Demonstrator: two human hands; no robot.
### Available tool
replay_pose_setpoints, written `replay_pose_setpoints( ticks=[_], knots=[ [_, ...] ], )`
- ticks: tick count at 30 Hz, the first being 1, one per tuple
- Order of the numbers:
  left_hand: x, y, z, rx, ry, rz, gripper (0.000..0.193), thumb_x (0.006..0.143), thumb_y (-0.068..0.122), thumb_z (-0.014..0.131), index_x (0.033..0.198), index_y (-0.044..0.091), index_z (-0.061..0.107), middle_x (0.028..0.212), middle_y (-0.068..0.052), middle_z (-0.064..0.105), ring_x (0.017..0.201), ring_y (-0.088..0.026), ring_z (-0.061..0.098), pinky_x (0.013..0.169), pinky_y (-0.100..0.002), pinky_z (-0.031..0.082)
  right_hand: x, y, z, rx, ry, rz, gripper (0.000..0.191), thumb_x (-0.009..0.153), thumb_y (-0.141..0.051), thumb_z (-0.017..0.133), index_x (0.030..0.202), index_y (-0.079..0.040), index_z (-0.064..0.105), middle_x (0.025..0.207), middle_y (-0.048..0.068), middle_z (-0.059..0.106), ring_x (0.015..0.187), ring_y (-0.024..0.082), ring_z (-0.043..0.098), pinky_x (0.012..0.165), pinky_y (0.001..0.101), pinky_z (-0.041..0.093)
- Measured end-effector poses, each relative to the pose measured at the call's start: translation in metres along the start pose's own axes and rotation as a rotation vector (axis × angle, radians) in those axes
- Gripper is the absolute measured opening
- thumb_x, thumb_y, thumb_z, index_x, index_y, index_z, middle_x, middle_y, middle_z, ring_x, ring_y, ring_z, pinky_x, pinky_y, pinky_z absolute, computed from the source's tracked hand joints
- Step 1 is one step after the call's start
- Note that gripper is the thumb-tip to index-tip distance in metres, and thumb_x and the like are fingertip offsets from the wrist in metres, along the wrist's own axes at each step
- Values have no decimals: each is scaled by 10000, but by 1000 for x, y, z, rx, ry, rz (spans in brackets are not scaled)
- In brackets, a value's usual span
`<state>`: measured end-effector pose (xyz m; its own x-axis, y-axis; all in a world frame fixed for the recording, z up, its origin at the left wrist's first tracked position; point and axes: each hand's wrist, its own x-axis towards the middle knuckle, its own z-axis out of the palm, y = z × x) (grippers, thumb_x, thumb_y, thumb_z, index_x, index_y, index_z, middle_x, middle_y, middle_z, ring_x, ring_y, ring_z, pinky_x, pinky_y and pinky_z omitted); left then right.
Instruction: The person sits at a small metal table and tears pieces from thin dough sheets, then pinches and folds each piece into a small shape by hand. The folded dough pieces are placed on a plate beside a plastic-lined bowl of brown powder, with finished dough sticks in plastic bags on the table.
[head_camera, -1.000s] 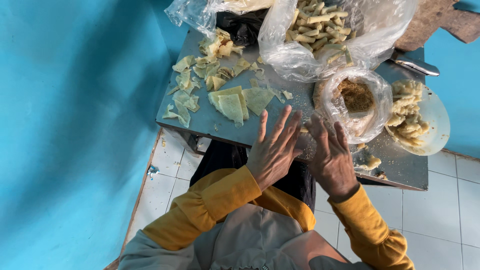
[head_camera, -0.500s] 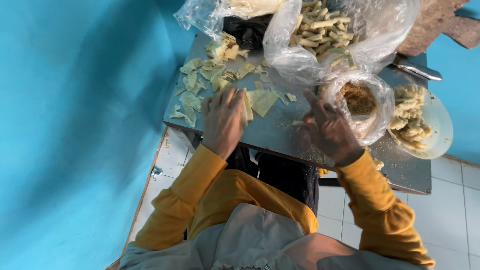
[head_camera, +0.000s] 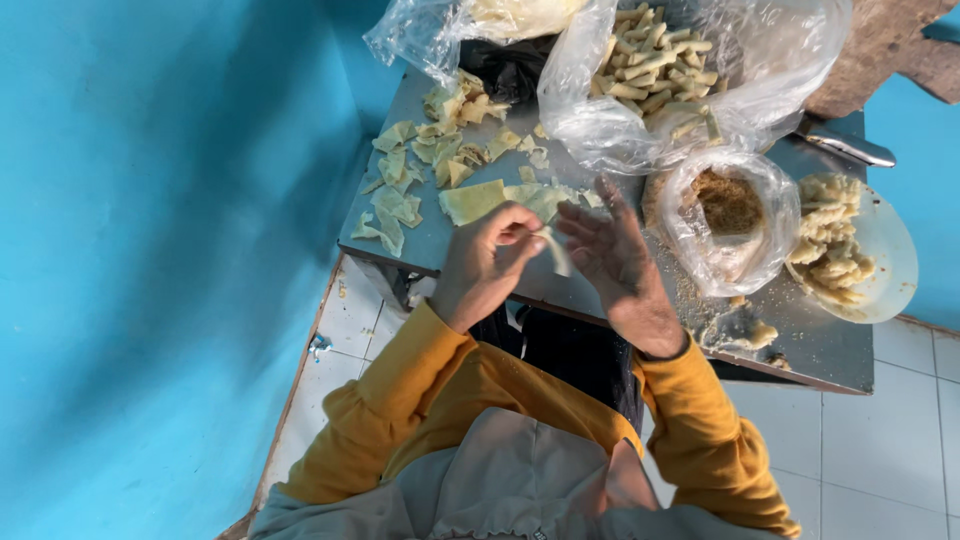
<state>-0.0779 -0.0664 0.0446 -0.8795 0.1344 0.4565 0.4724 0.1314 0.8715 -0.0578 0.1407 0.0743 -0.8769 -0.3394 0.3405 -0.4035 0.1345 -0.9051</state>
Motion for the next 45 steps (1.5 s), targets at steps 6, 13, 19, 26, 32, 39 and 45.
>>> replay_pose_setpoints(
  ticks=[6,13,19,26,32,39,45],
  knots=[
    [-5,23,30,-462,-172,-144,261,980,31,665,1241,26,674,1045,-44,681,892,-95,677,830,-248,585,-28,-15,-7,598,229,410,771,997,-38,602,1672,-39,228,1172,128,648,1097,197,653,979,326,524],
    [-1,38,46,-370,-233,-168,296,938,16,680,1232,45,668,1070,-57,736,964,-108,681,853,-263,570,-42,-25,-30,426,337,351,839,912,51,627,1666,-70,280,1158,116,656,1096,177,643,1000,323,522],
    [-3,48,53,-358,-277,-147,248,964,56,633,1211,52,656,1070,-78,766,952,-112,716,851,-270,585,-47,-25,-31,560,331,394,790,930,3,634,1635,-42,282,1135,128,671,1064,198,682,931,320,557],
    [-2,55,52,-290,-279,-259,276,960,115,647,1231,68,672,1030,-108,787,907,-155,727,774,-318,553,-53,-23,-47,436,376,319,792,931,65,689,1640,-6,343,1059,91,659,985,155,636,861,274,518],
    [-20,35,72,-146,-50,-25,298,1047,183,617,1321,68,615,1213,-116,708,1066,-159,702,938,-337,600,-50,-35,-40,265,439,263,751,926,122,622,1600,-5,317,1043,115,676,928,174,681,804,291,574],
    [-35,16,95,-339,-172,-272,271,1057,208,612,1219,8,696,999,-167,758,912,-209,690,840,-337,575,-49,-40,-37,45,355,155,709,964,125,583,1597,22,281,1176,198,652,1114,247,674,938,370,604],
    [-27,10,88,-233,-178,-226,264,1049,208,584,1186,15,702,1014,-142,746,832,-182,734,761,-313,598,-58,-14,-46,141,228,319,825,929,115,607,1646,-23,221,1154,150,657,1097,194,647,938,300,576]
  ],
)
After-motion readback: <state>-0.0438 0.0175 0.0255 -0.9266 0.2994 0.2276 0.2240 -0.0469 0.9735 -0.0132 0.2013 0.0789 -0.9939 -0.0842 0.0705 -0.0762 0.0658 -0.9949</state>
